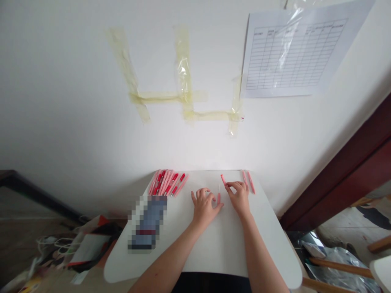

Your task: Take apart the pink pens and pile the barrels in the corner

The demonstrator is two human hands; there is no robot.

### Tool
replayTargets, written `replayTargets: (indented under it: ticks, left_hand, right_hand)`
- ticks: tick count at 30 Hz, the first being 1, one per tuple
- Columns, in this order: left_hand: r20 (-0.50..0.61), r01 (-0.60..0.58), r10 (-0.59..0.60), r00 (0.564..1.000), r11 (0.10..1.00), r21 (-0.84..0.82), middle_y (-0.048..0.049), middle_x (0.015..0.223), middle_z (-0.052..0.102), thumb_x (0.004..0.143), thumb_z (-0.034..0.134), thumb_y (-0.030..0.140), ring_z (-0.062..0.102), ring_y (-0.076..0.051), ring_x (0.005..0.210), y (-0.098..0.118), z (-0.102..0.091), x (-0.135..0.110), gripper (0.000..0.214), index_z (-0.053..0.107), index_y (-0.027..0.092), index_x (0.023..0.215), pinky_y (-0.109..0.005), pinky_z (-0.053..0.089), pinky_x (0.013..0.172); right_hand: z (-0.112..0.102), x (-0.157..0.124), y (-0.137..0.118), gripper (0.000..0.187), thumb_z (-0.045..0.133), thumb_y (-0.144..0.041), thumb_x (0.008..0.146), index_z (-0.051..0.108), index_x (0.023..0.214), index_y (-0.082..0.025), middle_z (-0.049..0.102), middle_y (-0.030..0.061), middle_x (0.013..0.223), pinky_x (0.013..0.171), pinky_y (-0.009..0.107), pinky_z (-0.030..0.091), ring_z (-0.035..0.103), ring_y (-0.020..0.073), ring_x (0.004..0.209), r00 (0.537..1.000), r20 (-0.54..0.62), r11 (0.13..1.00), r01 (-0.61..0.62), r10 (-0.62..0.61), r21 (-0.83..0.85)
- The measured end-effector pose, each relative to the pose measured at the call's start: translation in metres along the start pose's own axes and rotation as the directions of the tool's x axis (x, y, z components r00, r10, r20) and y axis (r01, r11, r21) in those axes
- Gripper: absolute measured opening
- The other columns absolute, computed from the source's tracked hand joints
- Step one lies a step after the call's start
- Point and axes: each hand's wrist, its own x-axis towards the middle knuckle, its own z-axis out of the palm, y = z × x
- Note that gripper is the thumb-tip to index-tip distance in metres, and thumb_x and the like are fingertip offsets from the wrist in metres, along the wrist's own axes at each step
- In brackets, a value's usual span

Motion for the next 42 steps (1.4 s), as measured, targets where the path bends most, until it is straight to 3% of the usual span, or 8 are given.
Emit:
replayTargets:
  ticks: [4,12,16,22,33,42]
  left_hand:
    - [0.023,0.008,-0.009,1.000,0.998,0.061,-0.0093,0.112,0.058,0.080,0.075,0.037,0.050,-0.030,0.119,0.003,0.003,0.002,0.020,0.064,0.021,0.074,-0.076,0.020,0.114]
    - [-0.064,0.038,-0.033,0.997,0.996,0.078,-0.0100,0.114,0.060,0.089,0.066,0.037,0.051,-0.029,0.119,-0.004,0.004,0.005,0.022,0.067,0.021,0.075,-0.077,0.022,0.113]
    - [-0.068,0.099,-0.095,0.993,0.993,0.058,-0.0102,0.116,0.059,0.088,0.067,0.038,0.050,-0.030,0.121,-0.012,0.000,0.007,0.020,0.069,0.020,0.079,-0.076,0.024,0.113]
    - [-0.051,0.175,-0.173,0.984,0.983,0.051,-0.0077,0.121,0.058,0.082,0.073,0.023,0.048,-0.030,0.124,-0.023,-0.011,0.013,0.004,0.069,0.022,0.085,-0.072,0.024,0.113]
    - [-0.149,0.254,-0.243,0.959,0.965,0.062,-0.0065,0.120,0.056,0.084,0.065,0.017,0.047,-0.028,0.121,-0.039,-0.021,0.024,0.012,0.072,0.026,0.089,-0.056,0.032,0.109]
    - [-0.190,0.274,-0.259,0.947,0.960,0.054,-0.0074,0.122,0.057,0.086,0.064,0.021,0.046,-0.029,0.118,-0.046,-0.029,0.028,0.011,0.074,0.027,0.086,-0.055,0.035,0.106]
  right_hand:
    - [0.001,0.000,0.001,0.039,0.055,-0.058,0.089,0.076,0.088,-0.025,0.076,0.0083,0.093,0.102,0.051,0.039,0.060,0.0296,0.101,1.000,-0.001,0.999,0.028,-0.028,-0.030]
    - [-0.002,0.000,0.000,0.042,0.053,-0.061,0.090,0.076,0.088,-0.026,0.076,0.0079,0.095,0.104,0.052,0.035,0.060,0.0304,0.103,1.000,-0.006,0.999,0.022,-0.022,-0.040]
    - [-0.003,0.000,0.000,0.042,0.054,-0.061,0.089,0.076,0.089,-0.026,0.076,0.0081,0.096,0.102,0.052,0.036,0.059,0.0305,0.103,1.000,-0.022,0.999,-0.001,0.000,-0.032]
    - [-0.004,0.000,0.006,0.038,0.053,-0.057,0.089,0.076,0.094,-0.027,0.074,0.0065,0.091,0.101,0.051,0.037,0.058,0.0309,0.105,1.000,-0.014,0.998,-0.022,0.021,-0.065]
    - [-0.003,0.004,0.026,0.038,0.050,-0.053,0.092,0.076,0.097,-0.026,0.069,0.0096,0.090,0.092,0.048,0.042,0.058,0.0299,0.099,1.000,-0.017,0.998,0.009,-0.010,-0.063]
    - [-0.005,0.003,0.029,0.044,0.047,-0.059,0.094,0.079,0.093,-0.027,0.069,0.0115,0.097,0.094,0.051,0.039,0.053,0.0319,0.105,0.996,-0.072,0.991,0.049,-0.059,-0.127]
